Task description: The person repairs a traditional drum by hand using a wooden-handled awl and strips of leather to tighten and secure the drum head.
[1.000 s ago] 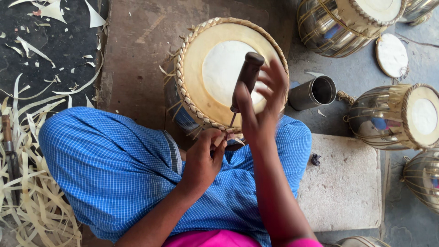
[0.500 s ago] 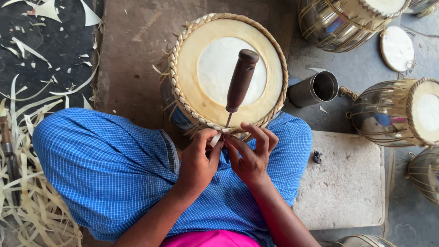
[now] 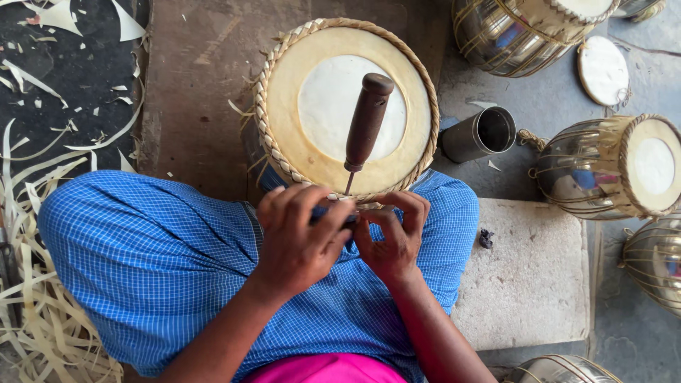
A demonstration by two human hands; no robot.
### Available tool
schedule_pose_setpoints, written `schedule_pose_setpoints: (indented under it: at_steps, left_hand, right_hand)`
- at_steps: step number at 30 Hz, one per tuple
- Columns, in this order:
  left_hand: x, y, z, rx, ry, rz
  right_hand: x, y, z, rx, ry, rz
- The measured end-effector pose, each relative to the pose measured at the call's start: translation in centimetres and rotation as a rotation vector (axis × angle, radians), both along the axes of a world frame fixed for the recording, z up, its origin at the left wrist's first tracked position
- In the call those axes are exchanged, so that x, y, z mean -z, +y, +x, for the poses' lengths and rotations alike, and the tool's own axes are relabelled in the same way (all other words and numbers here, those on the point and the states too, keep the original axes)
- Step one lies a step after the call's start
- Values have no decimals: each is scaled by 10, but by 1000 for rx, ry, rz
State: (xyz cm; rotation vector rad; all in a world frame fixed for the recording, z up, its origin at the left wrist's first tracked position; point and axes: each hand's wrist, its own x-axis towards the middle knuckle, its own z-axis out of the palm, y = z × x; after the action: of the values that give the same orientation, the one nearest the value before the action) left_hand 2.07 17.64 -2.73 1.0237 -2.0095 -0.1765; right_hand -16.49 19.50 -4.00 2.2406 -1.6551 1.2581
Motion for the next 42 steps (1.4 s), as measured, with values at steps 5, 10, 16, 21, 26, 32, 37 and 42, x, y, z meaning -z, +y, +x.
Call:
schedule_pose_setpoints:
  at_steps: [5, 10, 16, 21, 26, 32, 37, 42]
  left_hand:
    - [4, -17, 0, 130, -99, 39]
    - [17, -21, -12, 62, -70, 50]
    - [25, -27, -21, -8, 41, 25]
    - [19, -35, -20, 17, 26, -21]
    - [-4, -36, -7, 113, 133, 53]
    - [-18, -62, -7, 187, -69, 202]
    - [-17, -75, -17, 162, -60, 189]
    - [-23, -82, -14, 113, -41, 94]
  right_hand:
    - [-35, -12, 3, -75, -289, 45]
    - [-64, -69, 29, -23, -499, 175]
    - [-66, -139, 43, -419, -1101, 297]
    - [-107, -208, -33, -503, -1287, 87]
    - [-139, -181, -61, -342, -1052, 36]
    - [-70, -121, -30, -386, -1242, 409]
    - [-44, -113, -21, -332, -1360, 460]
    - [-59, -104, -15, -431, -1464, 595]
